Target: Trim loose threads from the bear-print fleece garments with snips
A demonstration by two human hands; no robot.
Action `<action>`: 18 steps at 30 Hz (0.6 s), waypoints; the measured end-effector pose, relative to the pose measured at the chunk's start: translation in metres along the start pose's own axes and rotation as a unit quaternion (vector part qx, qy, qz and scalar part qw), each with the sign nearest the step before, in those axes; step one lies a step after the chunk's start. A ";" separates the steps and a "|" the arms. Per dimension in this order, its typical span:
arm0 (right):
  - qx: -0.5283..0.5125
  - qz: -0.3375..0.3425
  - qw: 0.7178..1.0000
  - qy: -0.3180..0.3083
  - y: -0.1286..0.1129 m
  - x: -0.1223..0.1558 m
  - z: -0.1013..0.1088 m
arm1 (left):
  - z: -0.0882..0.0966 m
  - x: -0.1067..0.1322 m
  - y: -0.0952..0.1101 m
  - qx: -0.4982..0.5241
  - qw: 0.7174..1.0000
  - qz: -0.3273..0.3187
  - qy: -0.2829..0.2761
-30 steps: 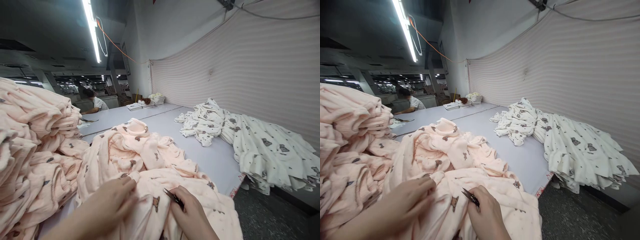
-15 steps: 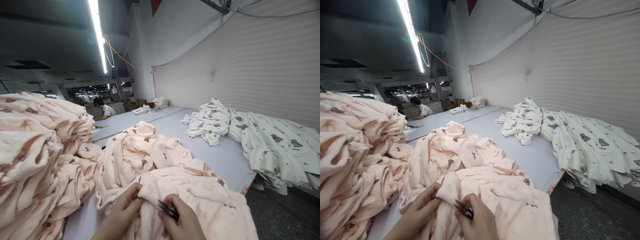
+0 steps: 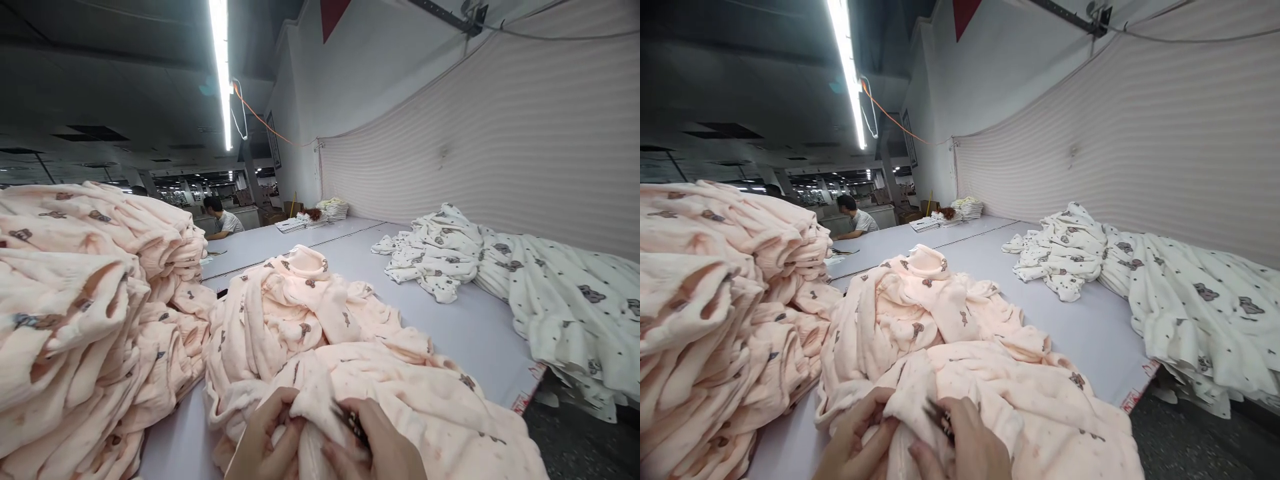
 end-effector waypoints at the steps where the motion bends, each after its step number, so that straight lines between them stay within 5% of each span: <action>1: -0.003 0.001 1.000 -0.002 0.002 0.000 0.000 | 0.002 -0.001 -0.002 0.019 1.000 0.011 0.010; 10: -0.084 -0.048 0.994 0.045 -0.006 -0.069 0.010 | 0.015 -0.021 0.011 0.191 0.944 0.247 -0.105; 14: -0.045 -0.043 0.998 -0.033 -0.011 -0.066 0.009 | 0.016 -0.029 0.016 0.250 0.932 0.214 -0.153; 18: -0.111 0.025 0.989 -0.095 -0.020 -0.048 0.015 | 0.017 -0.030 0.006 0.253 0.934 0.198 -0.156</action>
Point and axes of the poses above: each hand's wrist, its own x-axis away from the middle knuckle, its own z-axis out of the back of the hand, y = z × x, the point moved 5 cm from there along -x, towards the middle knuckle, and after that the axes turned 1 degree about z, right-handed, at the moved point
